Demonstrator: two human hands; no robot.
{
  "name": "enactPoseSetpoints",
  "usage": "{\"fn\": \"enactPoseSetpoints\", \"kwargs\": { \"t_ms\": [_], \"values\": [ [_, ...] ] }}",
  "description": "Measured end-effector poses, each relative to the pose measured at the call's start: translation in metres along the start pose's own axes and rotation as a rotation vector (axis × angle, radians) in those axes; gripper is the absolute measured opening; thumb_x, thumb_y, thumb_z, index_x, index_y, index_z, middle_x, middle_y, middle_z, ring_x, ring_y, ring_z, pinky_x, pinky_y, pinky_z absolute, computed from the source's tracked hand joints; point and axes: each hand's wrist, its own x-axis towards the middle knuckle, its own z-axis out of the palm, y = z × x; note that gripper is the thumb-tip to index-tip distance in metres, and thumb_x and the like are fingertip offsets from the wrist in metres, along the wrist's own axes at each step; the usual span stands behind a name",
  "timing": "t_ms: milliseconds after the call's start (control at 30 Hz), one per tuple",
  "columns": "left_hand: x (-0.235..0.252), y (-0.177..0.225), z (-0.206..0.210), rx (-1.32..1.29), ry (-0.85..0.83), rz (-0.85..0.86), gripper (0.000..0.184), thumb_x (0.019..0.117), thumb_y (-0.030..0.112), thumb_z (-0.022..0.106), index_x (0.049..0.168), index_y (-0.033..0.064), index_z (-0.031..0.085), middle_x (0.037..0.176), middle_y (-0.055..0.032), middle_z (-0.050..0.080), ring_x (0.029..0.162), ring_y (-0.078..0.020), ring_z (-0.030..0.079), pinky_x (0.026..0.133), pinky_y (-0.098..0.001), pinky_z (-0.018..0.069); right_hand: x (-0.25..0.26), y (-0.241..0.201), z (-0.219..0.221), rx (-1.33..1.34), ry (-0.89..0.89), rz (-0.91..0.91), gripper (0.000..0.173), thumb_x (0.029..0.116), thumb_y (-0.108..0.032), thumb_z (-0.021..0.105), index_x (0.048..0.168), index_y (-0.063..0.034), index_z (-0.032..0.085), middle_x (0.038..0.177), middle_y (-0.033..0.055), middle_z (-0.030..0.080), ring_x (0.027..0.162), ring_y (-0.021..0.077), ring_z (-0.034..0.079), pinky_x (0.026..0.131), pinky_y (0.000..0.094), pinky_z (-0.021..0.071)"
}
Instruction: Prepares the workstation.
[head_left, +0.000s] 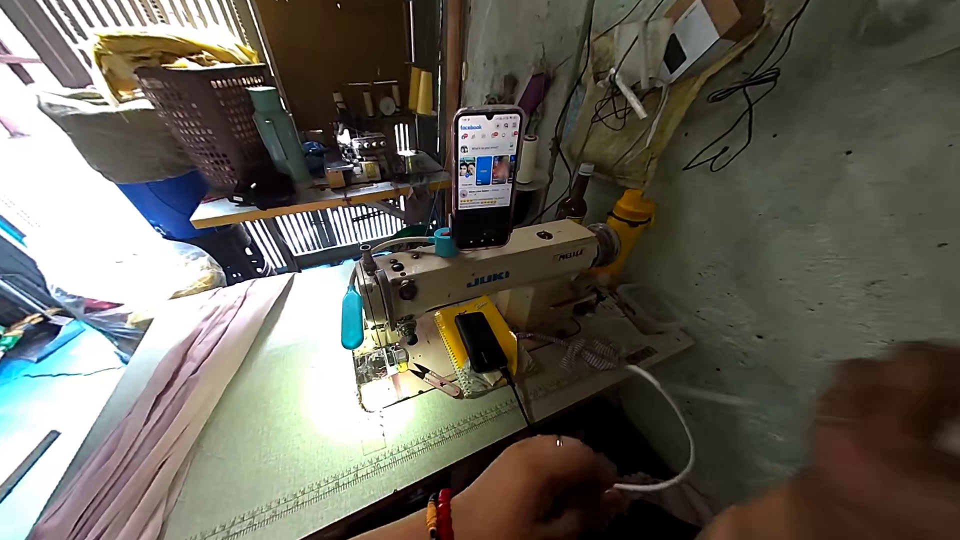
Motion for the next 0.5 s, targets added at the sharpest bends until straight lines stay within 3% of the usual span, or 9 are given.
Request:
{"fn": "enactPoseSetpoints", "kwargs": {
  "t_ms": [67, 133, 200, 300, 367, 433, 500],
  "values": [
    [0.014, 0.015, -0.012, 0.062, 0.098, 0.1, 0.015, 0.1019, 0.007, 0.058, 0.098, -0.0035, 0.067, 0.083, -0.0125, 0.065, 0.079, -0.0145, 0.061, 0.075, -0.0235, 0.0495, -0.007, 0.029, 0.028, 0.085, -0.246, 0.103, 0.023, 0.0953, -0.041, 0.068, 0.111, -0.0238, 0.071, 0.097, -0.01, 0.07, 0.082, 0.0036, 0.067, 0.071, 0.0195, 0.056],
    [0.023, 0.026, -0.023, 0.102, 0.183, 0.155, 0.015, 0.1038, 0.01, 0.056, 0.1, -0.0025, 0.065, 0.086, -0.0105, 0.063, 0.081, -0.0109, 0.06, 0.077, -0.0203, 0.0497, -0.019, 0.044, 0.048, 0.003, -0.462, 0.196, 0.027, 0.0953, -0.052, 0.065, 0.108, -0.0292, 0.071, 0.124, -0.0104, 0.067, 0.117, 0.008, 0.064, 0.098, 0.0277, 0.0561],
    [0.03, 0.034, -0.032, 0.08, 0.26, 0.174, 0.017, 0.1059, 0.011, 0.052, 0.105, -0.0029, 0.062, 0.091, -0.0094, 0.062, 0.086, -0.0063, 0.06, 0.081, -0.0176, 0.0503, -0.031, 0.045, 0.059, 0.015, -0.659, 0.277, 0.027, 0.0987, -0.048, 0.062, 0.11, -0.0242, 0.066, 0.143, -0.0098, 0.056, 0.136, 0.0054, 0.05, 0.111, 0.0268, 0.0458],
    [0.039, 0.041, -0.04, 0.012, 0.365, 0.171, 0.021, 0.1075, 0.013, 0.05, 0.102, -0.0038, 0.062, 0.088, -0.0058, 0.063, 0.075, 0.0007, 0.057, 0.07, -0.013, 0.0502, -0.042, 0.048, 0.069, 0.104, -0.769, 0.352, 0.027, 0.0985, -0.038, 0.066, 0.115, -0.0169, 0.065, 0.138, -0.0092, 0.057, 0.131, -0.0026, 0.049, 0.109, 0.0194, 0.0436],
    [0.042, 0.042, -0.043, 0.011, 0.385, 0.162, 0.022, 0.1076, 0.014, 0.051, 0.102, -0.0041, 0.062, 0.089, -0.0049, 0.064, 0.078, 0.0019, 0.057, 0.072, -0.0126, 0.0493, -0.041, 0.054, 0.072, 0.121, -0.836, 0.392, 0.027, 0.0967, -0.034, 0.068, 0.111, -0.0119, 0.063, 0.137, -0.0049, 0.054, 0.127, -0.005, 0.048, 0.106, 0.015, 0.043],
    [0.042, 0.039, -0.043, -0.01, 0.371, 0.127, 0.022, 0.1068, 0.014, 0.053, 0.103, -0.0047, 0.063, 0.091, -0.005, 0.066, 0.08, 0.0016, 0.059, 0.073, -0.0136, 0.0509, -0.044, 0.059, 0.076, 0.125, -0.854, 0.465, 0.027, 0.0924, -0.029, 0.073, 0.112, -0.0128, 0.063, 0.122, -0.0061, 0.06, 0.112, -0.0075, 0.055, 0.095, 0.0126, 0.0481],
    [0.041, 0.032, -0.041, 0.011, 0.329, 0.097, 0.021, 0.1059, 0.014, 0.055, 0.101, -0.0044, 0.064, 0.089, -0.0056, 0.066, 0.08, -0.001, 0.061, 0.074, -0.0161, 0.0524, -0.049, 0.063, 0.082, 0.078, -0.865, 0.466, 0.033, 0.0889, -0.025, 0.077, 0.113, -0.0063, 0.063, 0.103, 0.0016, 0.068, 0.098, -0.0007, 0.063, 0.088, 0.0167, 0.0523]
  ]
}}
